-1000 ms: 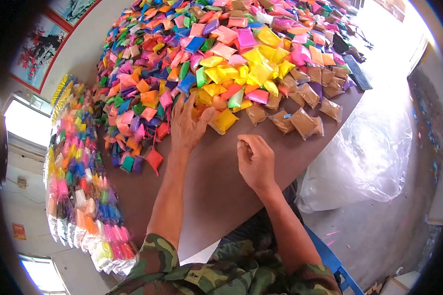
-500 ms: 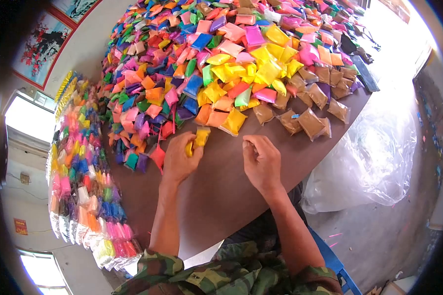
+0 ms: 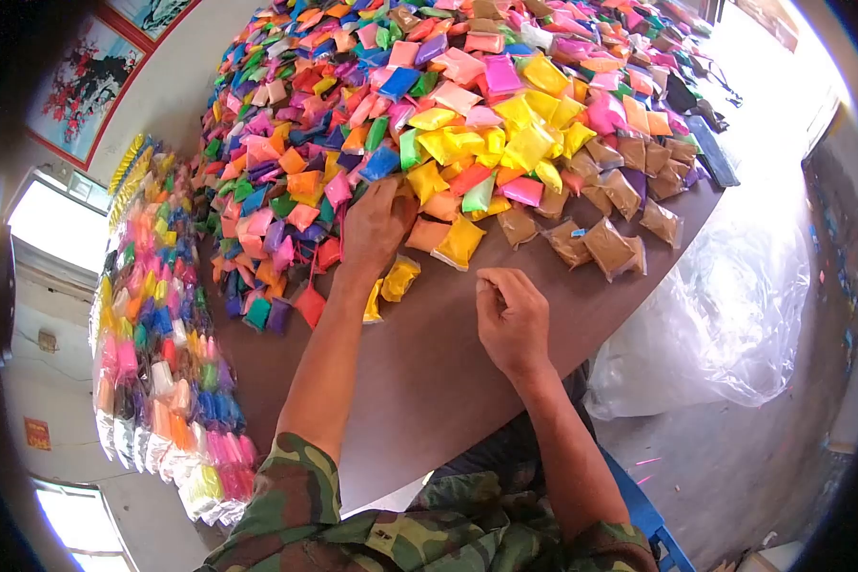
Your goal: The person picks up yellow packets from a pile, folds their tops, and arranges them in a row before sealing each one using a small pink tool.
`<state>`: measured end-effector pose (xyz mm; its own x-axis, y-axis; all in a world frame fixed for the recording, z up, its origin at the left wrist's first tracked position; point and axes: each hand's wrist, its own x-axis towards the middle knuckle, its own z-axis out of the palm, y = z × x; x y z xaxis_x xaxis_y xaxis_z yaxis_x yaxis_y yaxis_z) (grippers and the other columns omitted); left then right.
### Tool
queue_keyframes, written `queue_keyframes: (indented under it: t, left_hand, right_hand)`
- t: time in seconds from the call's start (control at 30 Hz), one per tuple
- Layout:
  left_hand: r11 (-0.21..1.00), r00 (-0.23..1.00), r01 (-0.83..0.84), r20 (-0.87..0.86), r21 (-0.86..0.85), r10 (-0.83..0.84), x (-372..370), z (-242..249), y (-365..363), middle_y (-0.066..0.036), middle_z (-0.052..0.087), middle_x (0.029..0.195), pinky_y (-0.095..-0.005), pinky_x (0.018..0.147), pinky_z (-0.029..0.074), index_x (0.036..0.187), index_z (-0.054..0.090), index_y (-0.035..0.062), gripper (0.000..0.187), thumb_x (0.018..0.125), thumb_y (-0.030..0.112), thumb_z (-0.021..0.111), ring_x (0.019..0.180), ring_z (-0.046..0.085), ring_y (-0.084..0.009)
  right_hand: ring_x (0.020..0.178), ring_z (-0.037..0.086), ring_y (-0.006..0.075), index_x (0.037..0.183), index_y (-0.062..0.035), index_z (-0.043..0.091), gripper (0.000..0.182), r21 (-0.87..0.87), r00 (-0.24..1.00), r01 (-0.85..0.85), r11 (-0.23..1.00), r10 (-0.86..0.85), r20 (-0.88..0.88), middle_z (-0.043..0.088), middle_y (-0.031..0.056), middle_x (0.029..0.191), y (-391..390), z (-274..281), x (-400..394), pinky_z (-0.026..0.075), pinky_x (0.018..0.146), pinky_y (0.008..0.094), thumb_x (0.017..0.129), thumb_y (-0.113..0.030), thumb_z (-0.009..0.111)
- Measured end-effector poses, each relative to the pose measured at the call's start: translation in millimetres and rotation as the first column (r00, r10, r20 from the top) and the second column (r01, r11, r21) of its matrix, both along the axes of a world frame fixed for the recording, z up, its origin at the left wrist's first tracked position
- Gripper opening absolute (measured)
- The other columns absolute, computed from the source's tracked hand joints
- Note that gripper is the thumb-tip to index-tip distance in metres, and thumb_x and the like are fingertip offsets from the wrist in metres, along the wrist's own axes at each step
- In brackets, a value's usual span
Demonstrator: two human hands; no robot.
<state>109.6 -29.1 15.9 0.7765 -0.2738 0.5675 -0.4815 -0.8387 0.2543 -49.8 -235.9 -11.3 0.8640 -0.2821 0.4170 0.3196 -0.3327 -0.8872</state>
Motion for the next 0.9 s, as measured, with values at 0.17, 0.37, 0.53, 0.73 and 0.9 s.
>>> queue_keyframes:
  t: [0.17, 0.37, 0.53, 0.73, 0.9]
  left_hand:
    - [0.999, 0.999, -0.04, -0.023, 0.02, 0.041, -47.4, 27.8, 20.3, -0.014, 0.078, 0.103, -0.0509, 0.079, 0.061, 0.114, 0.074, 0.0077, 0.025, 0.093, 0.021, 0.079, 0.097, 0.076, -0.0381]
    - [0.996, 0.994, -0.081, -0.066, 0.044, 0.084, -56.0, 50.9, -6.9, -0.014, 0.081, 0.103, -0.0477, 0.082, 0.06, 0.113, 0.079, 0.0068, 0.031, 0.093, 0.031, 0.082, 0.094, 0.077, -0.0361]
    - [0.994, 0.993, -0.111, -0.034, -0.017, 0.11, -7.8, 8.2, -14.1, -0.018, 0.081, 0.107, -0.0478, 0.083, 0.061, 0.118, 0.079, 0.0052, 0.031, 0.097, 0.027, 0.075, 0.096, 0.078, -0.0382]
    - [0.999, 0.961, -0.034, -0.275, 0.012, 0.036, -76.9, 49.3, 23.6, -0.017, 0.079, 0.102, -0.0454, 0.081, 0.06, 0.113, 0.08, 0.0046, 0.027, 0.093, 0.023, 0.079, 0.089, 0.077, -0.0347]
    - [0.998, 0.989, 0.003, -0.146, 0.067, 0.007, -109.5, 52.5, 11.4, -0.012, 0.075, 0.094, -0.0437, 0.081, 0.059, 0.103, 0.08, 0.0073, 0.029, 0.089, 0.031, 0.088, 0.09, 0.073, -0.0344]
  right_hand:
    - [0.082, 0.075, 0.0317, 0.107, -0.0005, 0.075, 0.013, -0.001, 1.0, -0.009, 1.0, 0.009, 0.015, 0.075, 0.017, 0.098, -1.2, -5.1, 2.3, 0.059, 0.074, 0.0371, 0.095, 0.004, 0.075]
    - [0.084, 0.075, 0.0353, 0.107, -0.0007, 0.075, 0.012, -0.036, 0.999, -0.032, 0.999, 0.032, 0.002, 0.075, 0.0175, 0.098, 1.1, 0.4, 0.8, 0.059, 0.074, 0.0392, 0.095, 0.004, 0.074]
    - [0.082, 0.075, 0.036, 0.107, 0.0001, 0.075, 0.012, -0.061, 1.0, -0.021, 0.998, 0.022, 0.016, 0.075, 0.0176, 0.098, -3.0, -0.4, 0.4, 0.059, 0.074, 0.0388, 0.096, 0.003, 0.075]
    - [0.081, 0.074, 0.0348, 0.106, 0.0001, 0.075, 0.011, -0.032, 0.998, -0.008, 0.999, 0.01, 0.064, 0.074, 0.0175, 0.095, 2.2, -5.2, 4.0, 0.059, 0.072, 0.0388, 0.096, 0.004, 0.074]
    - [0.079, 0.074, 0.0339, 0.106, -0.0003, 0.075, 0.011, -0.037, 0.999, -0.014, 0.999, 0.015, 0.029, 0.074, 0.0173, 0.095, 1.9, -3.9, 2.9, 0.058, 0.071, 0.0388, 0.096, 0.004, 0.074]
